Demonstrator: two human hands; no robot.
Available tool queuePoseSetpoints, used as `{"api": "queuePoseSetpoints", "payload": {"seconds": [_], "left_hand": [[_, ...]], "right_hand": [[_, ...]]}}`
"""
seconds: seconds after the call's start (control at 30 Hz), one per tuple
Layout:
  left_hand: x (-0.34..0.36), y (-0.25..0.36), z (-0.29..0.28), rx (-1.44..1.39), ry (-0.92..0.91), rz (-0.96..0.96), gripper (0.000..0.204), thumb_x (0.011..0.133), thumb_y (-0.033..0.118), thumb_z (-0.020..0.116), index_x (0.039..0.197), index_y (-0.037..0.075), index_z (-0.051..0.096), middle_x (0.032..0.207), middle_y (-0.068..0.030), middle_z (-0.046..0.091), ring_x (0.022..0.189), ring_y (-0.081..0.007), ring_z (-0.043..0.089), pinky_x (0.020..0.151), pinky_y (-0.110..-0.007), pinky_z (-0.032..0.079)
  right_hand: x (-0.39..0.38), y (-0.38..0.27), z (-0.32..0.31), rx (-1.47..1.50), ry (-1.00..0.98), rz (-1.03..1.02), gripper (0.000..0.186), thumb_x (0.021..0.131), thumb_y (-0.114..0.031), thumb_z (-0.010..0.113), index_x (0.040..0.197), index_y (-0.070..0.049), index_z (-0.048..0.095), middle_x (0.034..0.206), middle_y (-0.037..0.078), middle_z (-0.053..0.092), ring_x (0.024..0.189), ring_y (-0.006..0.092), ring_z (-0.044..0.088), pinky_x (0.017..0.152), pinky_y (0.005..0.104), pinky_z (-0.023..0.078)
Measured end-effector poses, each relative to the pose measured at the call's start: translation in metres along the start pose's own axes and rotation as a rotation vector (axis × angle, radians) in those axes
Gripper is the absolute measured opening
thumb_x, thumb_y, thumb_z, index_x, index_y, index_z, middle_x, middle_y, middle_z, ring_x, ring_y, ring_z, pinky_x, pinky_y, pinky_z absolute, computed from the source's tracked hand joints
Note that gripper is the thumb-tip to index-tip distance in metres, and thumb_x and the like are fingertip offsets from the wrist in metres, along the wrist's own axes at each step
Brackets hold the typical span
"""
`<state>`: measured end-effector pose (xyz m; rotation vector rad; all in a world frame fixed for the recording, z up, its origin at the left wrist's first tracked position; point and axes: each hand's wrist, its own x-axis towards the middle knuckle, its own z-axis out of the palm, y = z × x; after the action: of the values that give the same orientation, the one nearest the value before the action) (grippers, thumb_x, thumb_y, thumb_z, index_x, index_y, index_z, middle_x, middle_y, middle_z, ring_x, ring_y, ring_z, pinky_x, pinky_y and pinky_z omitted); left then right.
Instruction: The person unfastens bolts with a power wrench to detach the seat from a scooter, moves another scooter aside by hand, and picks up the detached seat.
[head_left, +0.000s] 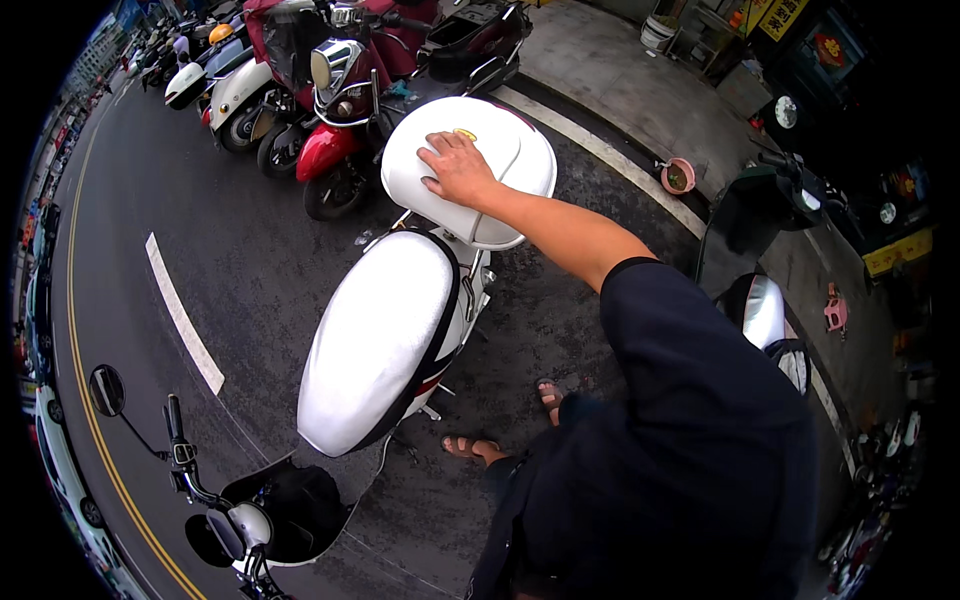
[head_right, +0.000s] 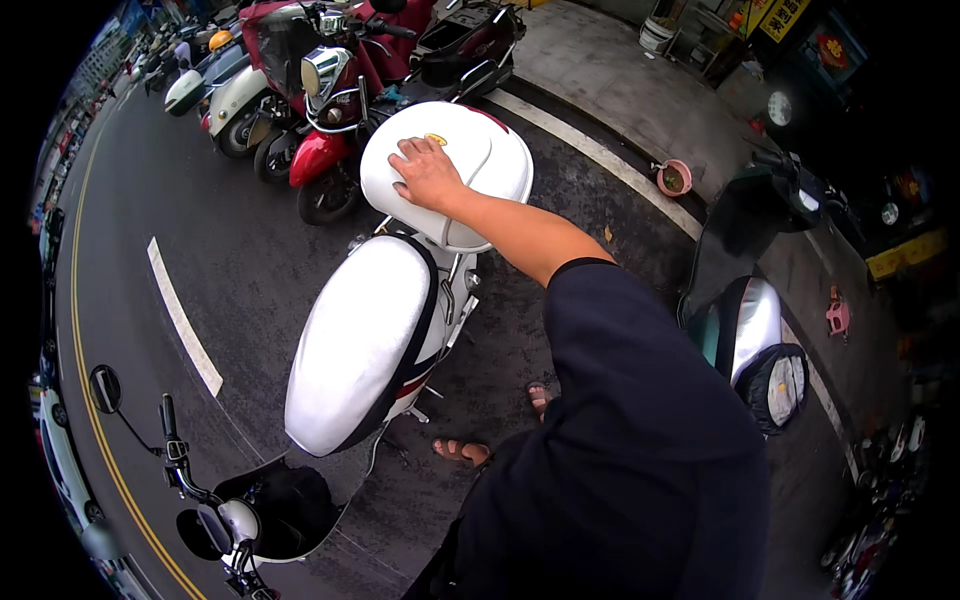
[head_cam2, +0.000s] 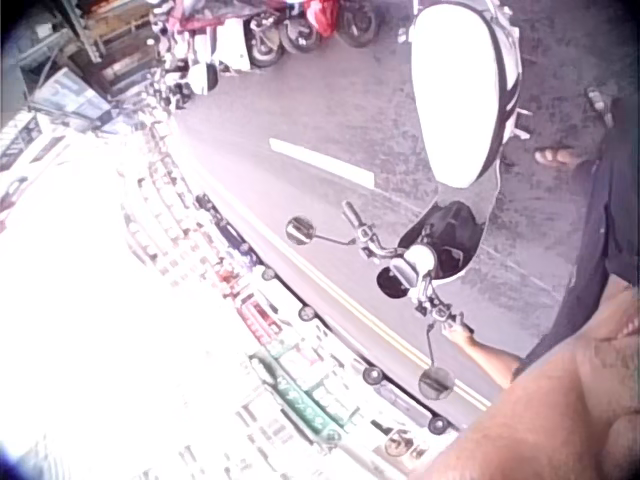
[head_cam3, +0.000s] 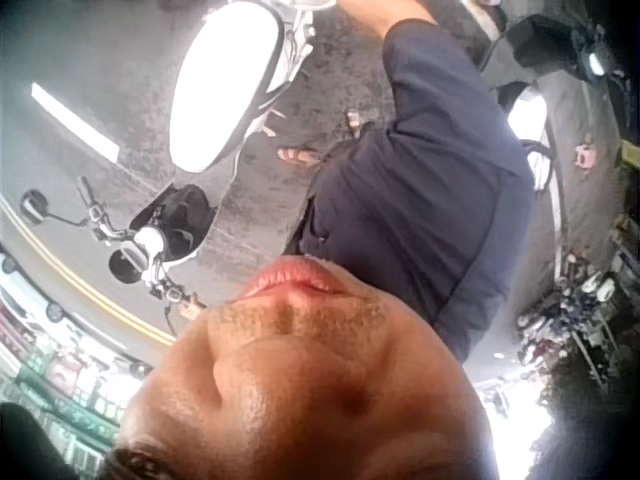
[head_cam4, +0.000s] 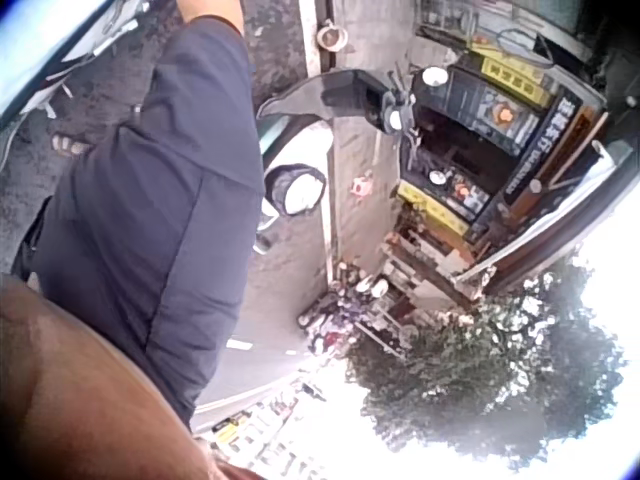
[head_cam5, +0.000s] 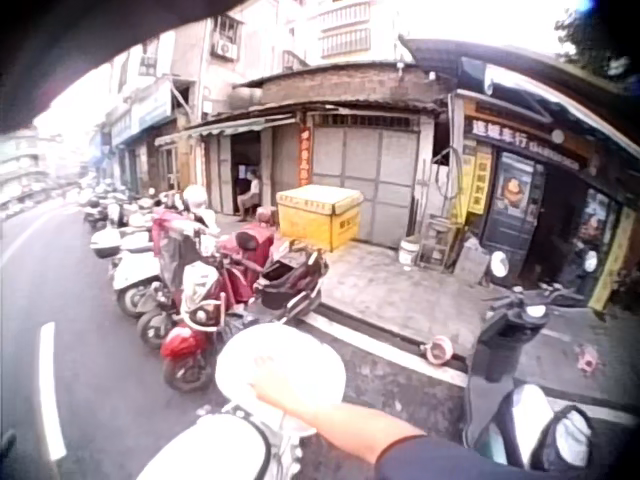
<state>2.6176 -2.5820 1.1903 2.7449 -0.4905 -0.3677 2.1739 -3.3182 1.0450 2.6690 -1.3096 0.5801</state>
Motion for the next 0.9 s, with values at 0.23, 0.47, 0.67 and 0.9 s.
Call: {"api": "queuePoseSetpoints", "payload": {"seconds": [0.23, 0.47, 0.67, 0.9], "left_hand": [[-0.112, 0.088, 0.096, -0.194, 0.182, -0.126, 0.032, 0.069, -0.005, 0.064, 0.101, -0.008, 0.060, 0.086, -0.0106, 0.060, 0.072, -0.0205, 0.050, 0.065, -0.036, 0.041], [-0.202, 0.255, 0.220, -0.097, 0.392, -0.247, 0.036, 0.066, 0.004, 0.071, 0.098, -0.009, 0.062, 0.090, -0.0168, 0.064, 0.077, -0.0272, 0.056, 0.073, -0.041, 0.045], [-0.246, 0.380, 0.327, 0.264, 0.411, -0.381, 0.045, 0.068, 0.032, 0.075, 0.097, -0.002, 0.066, 0.095, -0.0213, 0.066, 0.082, -0.0365, 0.061, 0.078, -0.046, 0.047], [-0.245, 0.525, 0.430, -0.027, 0.400, -0.396, 0.055, 0.066, 0.022, 0.068, 0.112, -0.006, 0.058, 0.105, -0.0237, 0.057, 0.091, -0.0358, 0.056, 0.083, -0.041, 0.043]], "right_hand": [[-0.006, 0.150, 0.000, -0.005, 0.031, -0.007, 0.047, 0.076, -0.035, 0.065, 0.114, -0.012, 0.053, 0.124, 0.014, 0.047, 0.121, 0.0305, 0.041, 0.103, 0.0447, 0.030], [0.012, 0.310, 0.018, -0.007, 0.047, -0.021, 0.050, 0.075, -0.036, 0.067, 0.116, -0.012, 0.052, 0.126, 0.015, 0.045, 0.121, 0.0304, 0.039, 0.104, 0.0454, 0.026], [0.056, 0.431, 0.047, 0.011, 0.019, -0.057, 0.051, 0.075, -0.035, 0.067, 0.117, -0.013, 0.052, 0.124, 0.014, 0.046, 0.120, 0.0303, 0.040, 0.104, 0.0450, 0.027], [0.109, 0.595, 0.066, -0.036, -0.044, 0.012, 0.051, 0.075, -0.039, 0.067, 0.118, -0.016, 0.052, 0.125, 0.011, 0.044, 0.123, 0.0277, 0.037, 0.104, 0.0489, 0.022]]}}
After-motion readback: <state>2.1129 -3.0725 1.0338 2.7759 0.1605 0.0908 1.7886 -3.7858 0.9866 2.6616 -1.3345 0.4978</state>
